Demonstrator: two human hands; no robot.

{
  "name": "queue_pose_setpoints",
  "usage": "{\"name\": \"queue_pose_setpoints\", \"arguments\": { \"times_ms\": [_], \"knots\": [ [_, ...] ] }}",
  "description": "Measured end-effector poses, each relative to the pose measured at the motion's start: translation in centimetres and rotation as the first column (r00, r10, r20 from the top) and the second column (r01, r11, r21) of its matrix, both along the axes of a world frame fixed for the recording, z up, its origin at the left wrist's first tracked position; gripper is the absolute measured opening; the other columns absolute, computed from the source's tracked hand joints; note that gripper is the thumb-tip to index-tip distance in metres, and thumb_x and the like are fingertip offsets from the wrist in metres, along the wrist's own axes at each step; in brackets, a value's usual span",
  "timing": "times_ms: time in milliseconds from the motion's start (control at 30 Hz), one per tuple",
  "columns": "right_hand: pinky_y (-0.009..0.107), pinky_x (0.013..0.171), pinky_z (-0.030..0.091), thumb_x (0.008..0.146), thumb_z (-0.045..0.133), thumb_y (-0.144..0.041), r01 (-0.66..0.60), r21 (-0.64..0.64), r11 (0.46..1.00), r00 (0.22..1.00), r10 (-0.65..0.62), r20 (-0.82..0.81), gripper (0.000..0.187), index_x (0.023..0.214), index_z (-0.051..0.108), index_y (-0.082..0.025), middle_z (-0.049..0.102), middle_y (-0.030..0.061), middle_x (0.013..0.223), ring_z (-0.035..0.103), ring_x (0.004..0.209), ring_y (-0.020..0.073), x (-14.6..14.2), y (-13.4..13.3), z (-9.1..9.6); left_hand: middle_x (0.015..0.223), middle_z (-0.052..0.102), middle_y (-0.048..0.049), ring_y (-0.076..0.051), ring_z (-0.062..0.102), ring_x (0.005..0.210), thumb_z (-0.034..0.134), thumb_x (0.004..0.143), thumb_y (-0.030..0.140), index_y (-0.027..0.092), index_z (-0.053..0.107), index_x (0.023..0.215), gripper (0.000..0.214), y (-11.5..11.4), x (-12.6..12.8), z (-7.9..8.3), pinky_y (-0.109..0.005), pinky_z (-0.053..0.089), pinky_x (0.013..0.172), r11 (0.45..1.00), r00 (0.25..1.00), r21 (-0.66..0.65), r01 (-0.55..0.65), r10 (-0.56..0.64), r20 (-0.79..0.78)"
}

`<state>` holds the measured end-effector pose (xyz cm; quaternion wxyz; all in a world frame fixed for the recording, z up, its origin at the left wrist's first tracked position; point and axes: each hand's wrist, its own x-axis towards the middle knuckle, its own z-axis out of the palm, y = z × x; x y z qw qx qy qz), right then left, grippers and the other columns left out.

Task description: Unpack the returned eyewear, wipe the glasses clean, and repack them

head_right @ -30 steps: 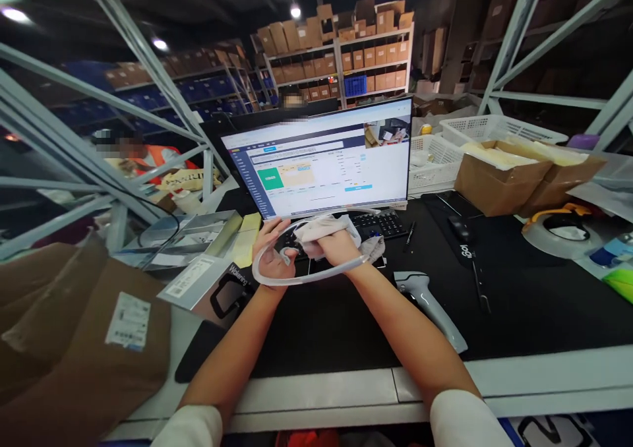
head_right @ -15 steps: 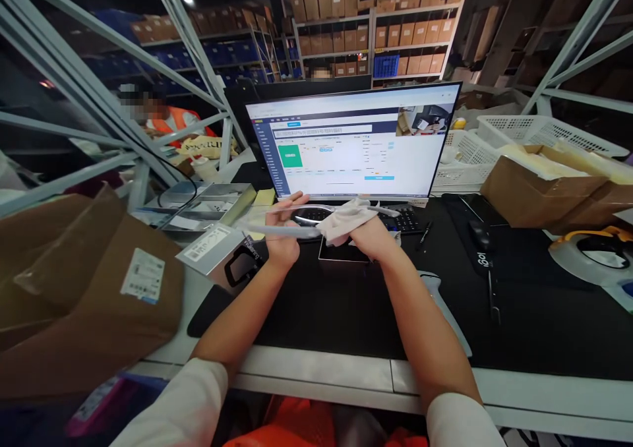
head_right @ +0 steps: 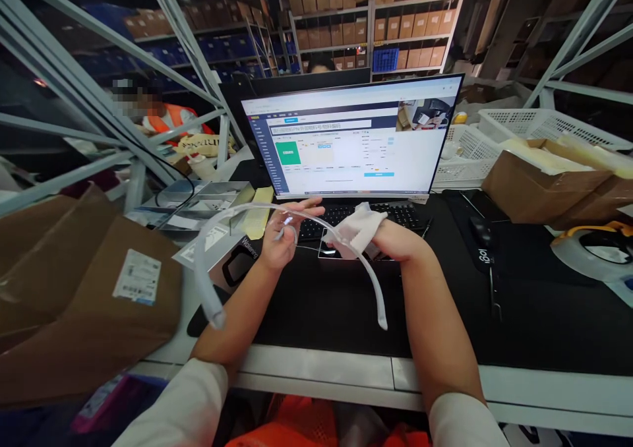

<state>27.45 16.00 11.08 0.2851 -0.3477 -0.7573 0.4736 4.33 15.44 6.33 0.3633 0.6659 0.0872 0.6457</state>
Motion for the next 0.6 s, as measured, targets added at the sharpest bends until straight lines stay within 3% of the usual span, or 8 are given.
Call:
{"name": "queue_pose_setpoints", "arguments": {
  "times_ms": [67,167,233,300,367,433,533,600],
  "knots": [
    [0.049,0.100,0.057,0.076,0.077,-0.053,-0.022,0.004,1.000,0.997,0.022,0.068,0.037,0.095,0.082,-0.021,0.080,0.0080,0.101,0.073,0.099,0.0295,0.1,-0.1,-0.4,0.119,0.078,-0.0118,-0.031,0.059,0.137,0.063,0.097,0.049,0.028,0.066,0.124,0.035,-0.3,0.1,0.0,-0.054,0.045,0.114,0.993,0.993,-0.063,0.103,-0.107,-0.053],
    [0.047,0.112,0.050,0.079,0.077,-0.049,-0.145,-0.021,0.989,0.989,0.145,0.039,0.038,0.106,0.080,-0.021,0.076,0.0072,0.120,0.069,0.116,0.0292,-0.5,-0.2,-0.8,0.127,0.074,-0.0135,-0.033,0.054,0.142,0.069,0.091,0.052,0.026,0.070,0.120,0.039,-0.5,0.2,-0.1,-0.052,0.042,0.117,0.971,0.975,-0.176,0.164,-0.186,-0.121],
    [0.043,0.108,0.053,0.085,0.074,-0.048,-0.244,-0.059,0.968,0.970,0.245,0.009,0.036,0.108,0.079,-0.021,0.077,0.0067,0.119,0.070,0.115,0.0275,-1.3,-0.3,-1.0,0.142,0.065,-0.0150,-0.035,0.057,0.138,0.074,0.086,0.055,0.023,0.074,0.116,0.043,-0.4,0.3,-0.2,-0.049,0.045,0.114,0.947,0.961,-0.255,0.197,-0.237,-0.140],
    [0.040,0.105,0.055,0.088,0.072,-0.047,-0.235,-0.055,0.970,0.972,0.234,-0.024,0.038,0.114,0.077,-0.022,0.076,0.0063,0.121,0.070,0.114,0.0253,-1.9,-0.3,-0.9,0.152,0.056,-0.0152,-0.035,0.063,0.129,0.077,0.083,0.055,0.023,0.075,0.114,0.044,-0.3,0.5,-0.3,-0.046,0.050,0.108,0.910,0.945,-0.325,0.258,-0.308,-0.111],
    [0.039,0.104,0.055,0.085,0.076,-0.047,-0.216,-0.006,0.976,0.976,0.216,-0.029,0.040,0.116,0.077,-0.021,0.075,0.0069,0.122,0.070,0.113,0.0240,-2.2,-0.3,-0.4,0.155,0.053,-0.0132,-0.032,0.069,0.118,0.076,0.084,0.055,0.026,0.076,0.115,0.043,-0.1,0.7,-0.5,-0.045,0.055,0.100,0.858,0.923,-0.385,0.341,-0.382,-0.034],
    [0.037,0.101,0.056,0.082,0.079,-0.045,-0.296,0.038,0.954,0.955,0.296,0.013,0.036,0.107,0.079,-0.019,0.077,0.0070,0.113,0.071,0.106,0.0228,-2.1,-0.5,0.4,0.155,0.054,-0.0104,-0.030,0.071,0.110,0.074,0.085,0.056,0.029,0.076,0.115,0.040,0.0,0.8,-0.6,-0.046,0.058,0.094,0.799,0.894,-0.430,0.421,-0.445,0.049],
    [0.036,0.093,0.059,0.082,0.079,-0.045,-0.430,0.010,0.903,0.902,0.430,0.050,0.030,0.096,0.080,-0.019,0.078,0.0055,0.099,0.073,0.095,0.0217,-1.7,-0.8,1.2,0.152,0.057,-0.0089,-0.034,0.067,0.121,0.075,0.081,0.059,0.030,0.077,0.113,0.044,0.1,0.8,-0.9,-0.050,0.056,0.099,0.745,0.870,-0.483,0.461,-0.486,0.081],
    [0.037,0.096,0.057,0.081,0.079,-0.044,-0.413,-0.006,0.911,0.910,0.413,0.024,0.032,0.102,0.079,-0.019,0.077,0.0059,0.107,0.072,0.101,0.0227,-1.6,-0.9,0.8,0.150,0.059,-0.0096,-0.037,0.060,0.132,0.077,0.077,0.063,0.028,0.078,0.111,0.048,0.1,0.9,-1.0,-0.053,0.052,0.107,0.738,0.876,-0.513,0.439,-0.479,0.060]
  ]
}}
